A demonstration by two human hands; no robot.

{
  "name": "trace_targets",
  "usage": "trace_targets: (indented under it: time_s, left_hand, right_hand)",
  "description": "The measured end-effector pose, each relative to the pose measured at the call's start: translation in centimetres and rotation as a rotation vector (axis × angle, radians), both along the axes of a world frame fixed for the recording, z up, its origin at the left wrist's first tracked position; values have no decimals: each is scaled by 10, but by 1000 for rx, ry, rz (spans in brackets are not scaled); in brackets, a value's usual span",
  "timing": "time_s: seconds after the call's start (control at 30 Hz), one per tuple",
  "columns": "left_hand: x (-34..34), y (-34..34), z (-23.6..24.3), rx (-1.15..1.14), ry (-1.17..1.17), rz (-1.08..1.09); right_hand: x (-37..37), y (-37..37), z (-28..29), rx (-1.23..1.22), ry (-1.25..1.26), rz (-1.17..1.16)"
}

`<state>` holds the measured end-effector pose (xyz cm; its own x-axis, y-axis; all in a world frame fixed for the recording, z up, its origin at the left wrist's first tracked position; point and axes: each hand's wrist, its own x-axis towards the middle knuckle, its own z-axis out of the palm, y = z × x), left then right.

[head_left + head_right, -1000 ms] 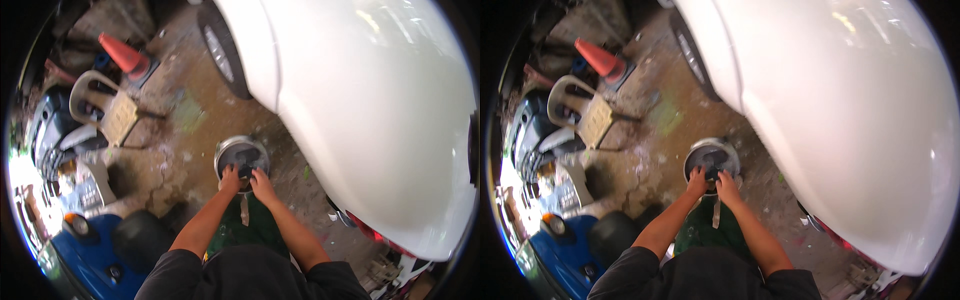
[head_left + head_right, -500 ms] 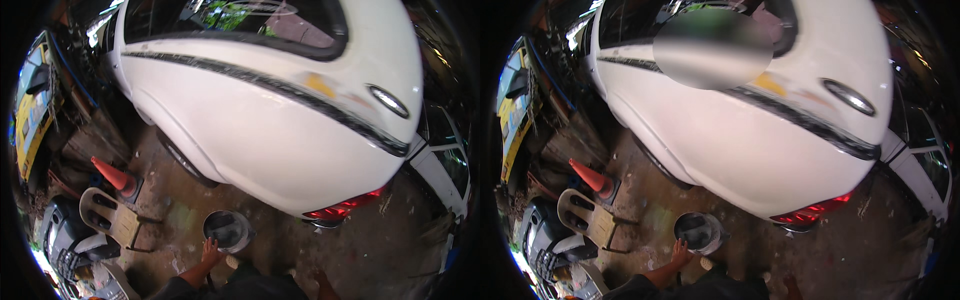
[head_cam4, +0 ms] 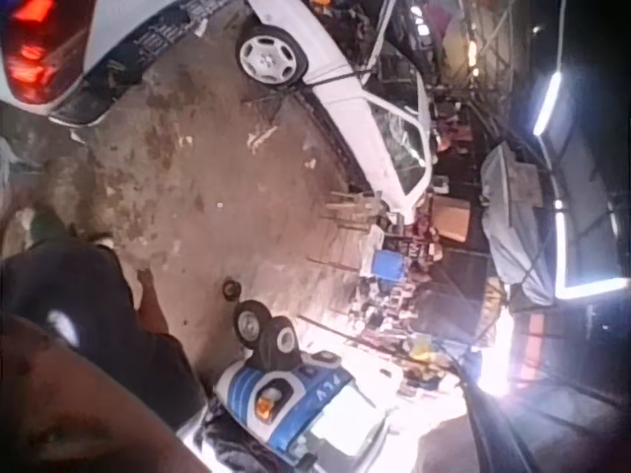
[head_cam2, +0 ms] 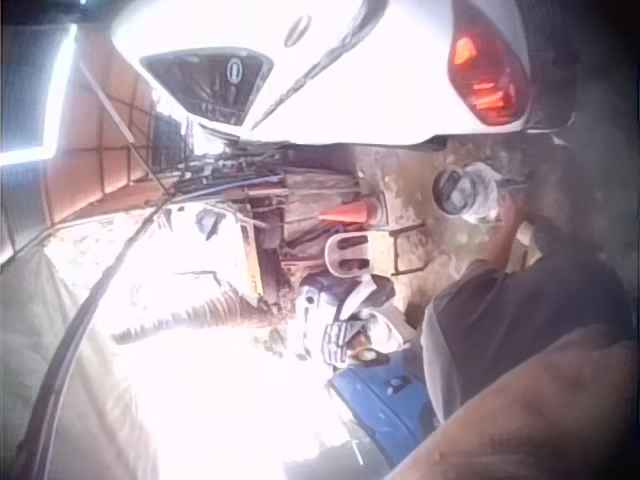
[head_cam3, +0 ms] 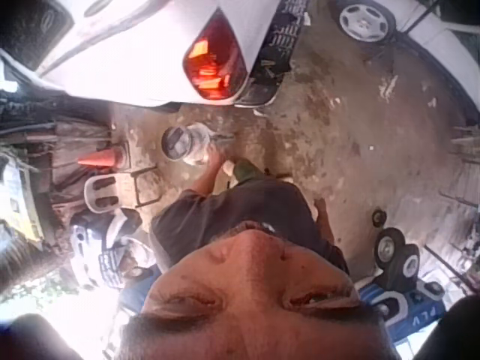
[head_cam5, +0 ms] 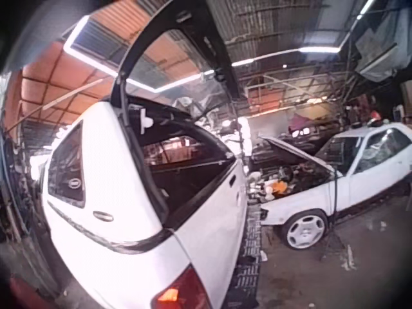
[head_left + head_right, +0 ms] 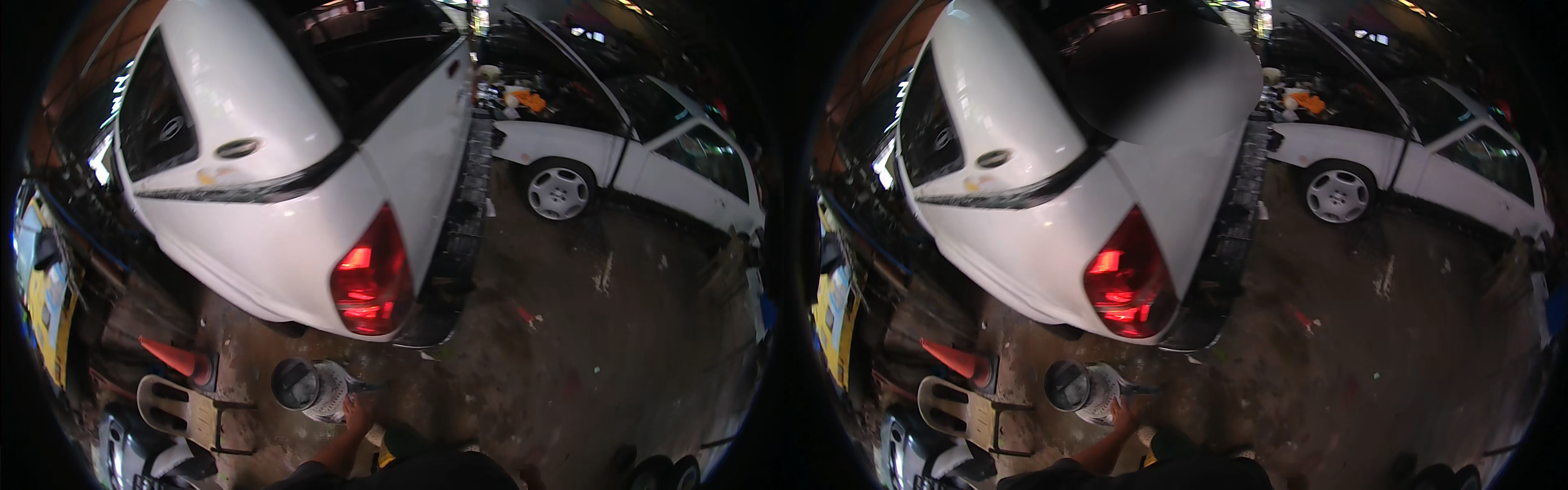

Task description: The person sands the rear quarter panel and window frame of a white pickup truck using a sanding block dipped in a bucket of water.

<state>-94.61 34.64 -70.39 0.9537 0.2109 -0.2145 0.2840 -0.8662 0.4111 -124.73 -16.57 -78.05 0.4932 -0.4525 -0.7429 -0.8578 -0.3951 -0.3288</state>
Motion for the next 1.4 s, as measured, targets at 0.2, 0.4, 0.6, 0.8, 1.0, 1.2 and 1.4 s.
trace_targets:
  time_s: [0.2,0.4,0.6,0.8,1.0,1.2,1.4]
  left_hand:
    - [-6,-105,-34,-11,349,-301]
    - [60,-218,-91,110,943,-874]
    - [144,-386,-101,91,896,-807]
    - [255,-617,-65,-56,715,-1102]
    - [333,-842,-55,141,722,-1545]
    - [328,-1023,-62,2,649,-1407]
    - [285,-1118,-30,81,741,-1348]
  right_hand:
    - [-14,-72,-21,-30,-193,-7]
    - [14,-120,-35,-168,-252,-2]
    - [-20,-188,-39,-117,-206,152]
    - [-22,-244,14,-42,-96,-579]
    - [25,-277,45,80,-244,-1321]
    - [26,-265,-10,52,2,-485]
    - [25,-419,-35,259,83,-764]
